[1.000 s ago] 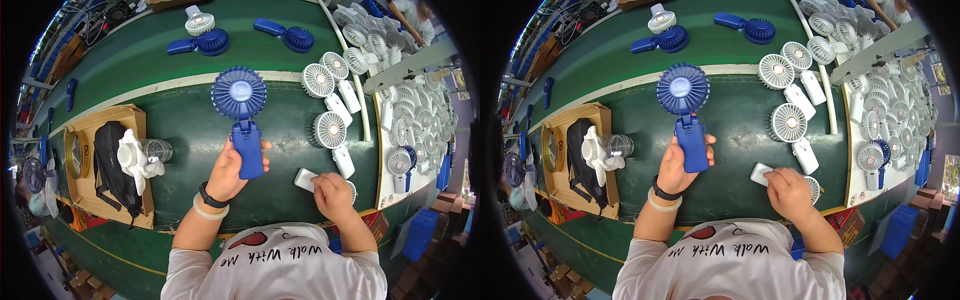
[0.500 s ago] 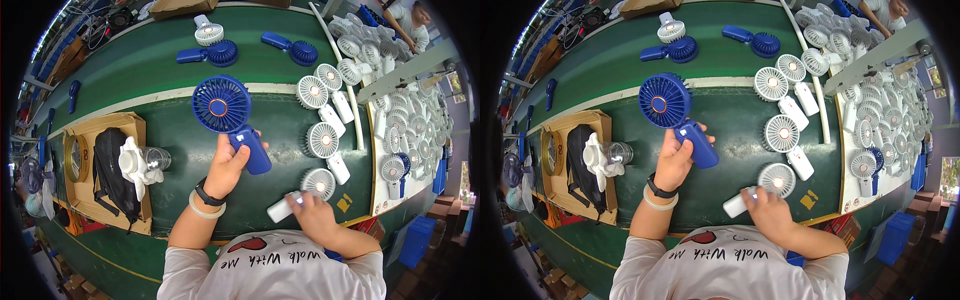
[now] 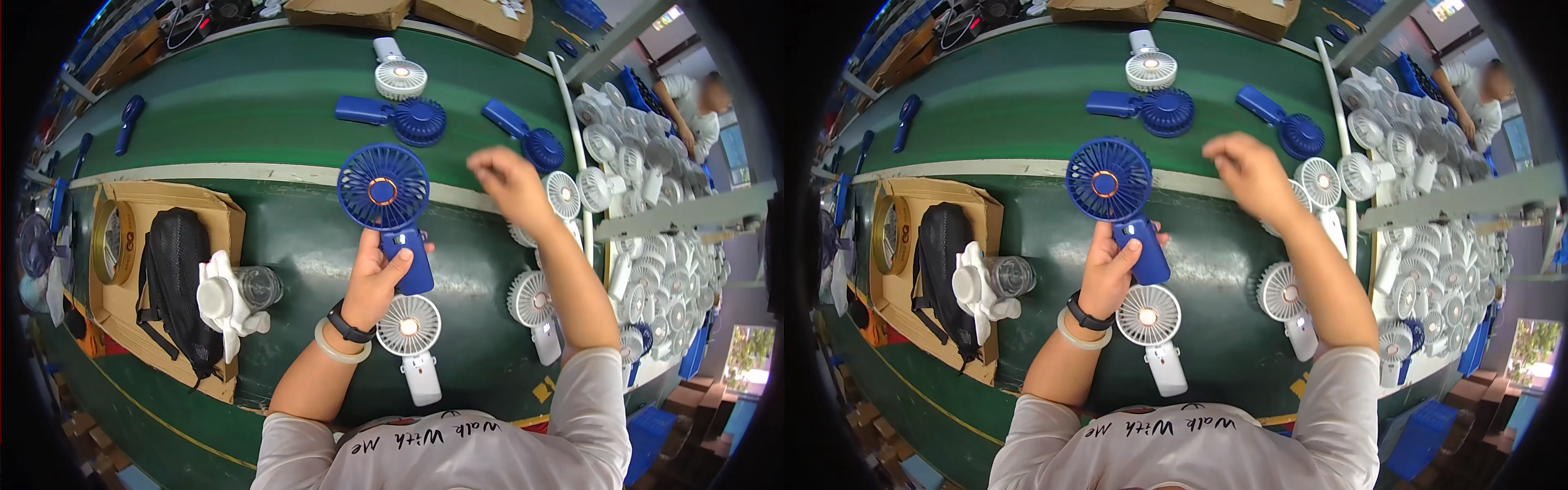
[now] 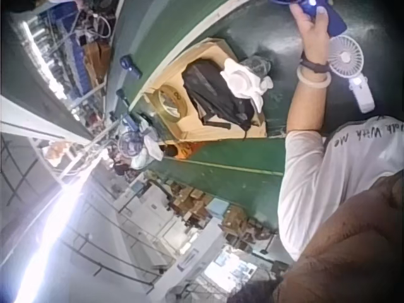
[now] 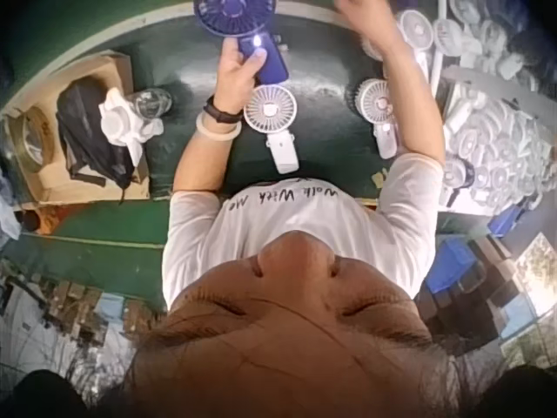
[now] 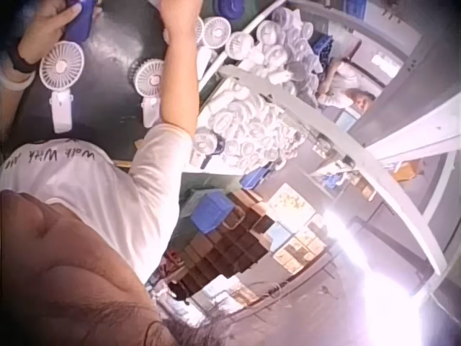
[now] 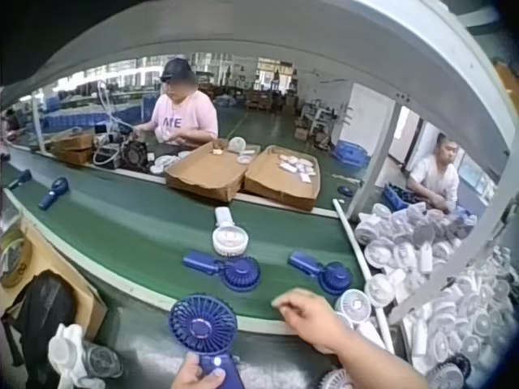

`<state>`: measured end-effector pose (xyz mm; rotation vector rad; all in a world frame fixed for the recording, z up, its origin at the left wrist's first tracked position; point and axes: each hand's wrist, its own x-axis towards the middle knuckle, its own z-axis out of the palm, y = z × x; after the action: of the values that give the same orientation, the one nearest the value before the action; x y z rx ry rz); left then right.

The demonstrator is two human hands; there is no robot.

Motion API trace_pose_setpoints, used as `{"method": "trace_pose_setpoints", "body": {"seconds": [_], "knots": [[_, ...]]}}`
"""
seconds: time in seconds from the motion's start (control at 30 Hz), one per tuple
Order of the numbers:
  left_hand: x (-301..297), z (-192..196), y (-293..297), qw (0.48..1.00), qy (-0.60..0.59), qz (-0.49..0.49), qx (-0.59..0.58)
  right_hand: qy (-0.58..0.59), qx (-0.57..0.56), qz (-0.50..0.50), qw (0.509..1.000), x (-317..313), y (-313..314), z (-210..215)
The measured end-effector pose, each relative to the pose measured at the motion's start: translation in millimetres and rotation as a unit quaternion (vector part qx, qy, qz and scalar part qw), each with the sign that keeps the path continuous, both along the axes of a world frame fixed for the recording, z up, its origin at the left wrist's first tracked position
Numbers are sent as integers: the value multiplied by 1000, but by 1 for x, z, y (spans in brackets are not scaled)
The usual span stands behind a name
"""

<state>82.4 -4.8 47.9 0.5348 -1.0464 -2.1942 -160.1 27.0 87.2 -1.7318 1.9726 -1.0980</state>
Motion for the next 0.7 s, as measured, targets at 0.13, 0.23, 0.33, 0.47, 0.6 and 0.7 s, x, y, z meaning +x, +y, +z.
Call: {"method": "trace_pose_setpoints", "body": {"seconds": [0.13,0.23,0.33,0.47,0.6,0.7], "knots": [[10,-7,-14,999,4,-22,30,27,-23,-26,999,-42,-102,-32],[9,-13,-20,1000,-4,3,24,99,-25,-90,991,-51,-161,-49],[8,-19,-20,999,-16,16,27,56,89,-45,993,-53,-201,-53],[11,-22,-23,999,-14,25,41,-242,188,6,952,-25,-223,-29],[5,-21,-22,999,-15,12,48,211,6,42,977,-44,-246,-43],[7,-22,-22,999,-19,20,34,289,83,52,952,-33,-251,-56]]}}
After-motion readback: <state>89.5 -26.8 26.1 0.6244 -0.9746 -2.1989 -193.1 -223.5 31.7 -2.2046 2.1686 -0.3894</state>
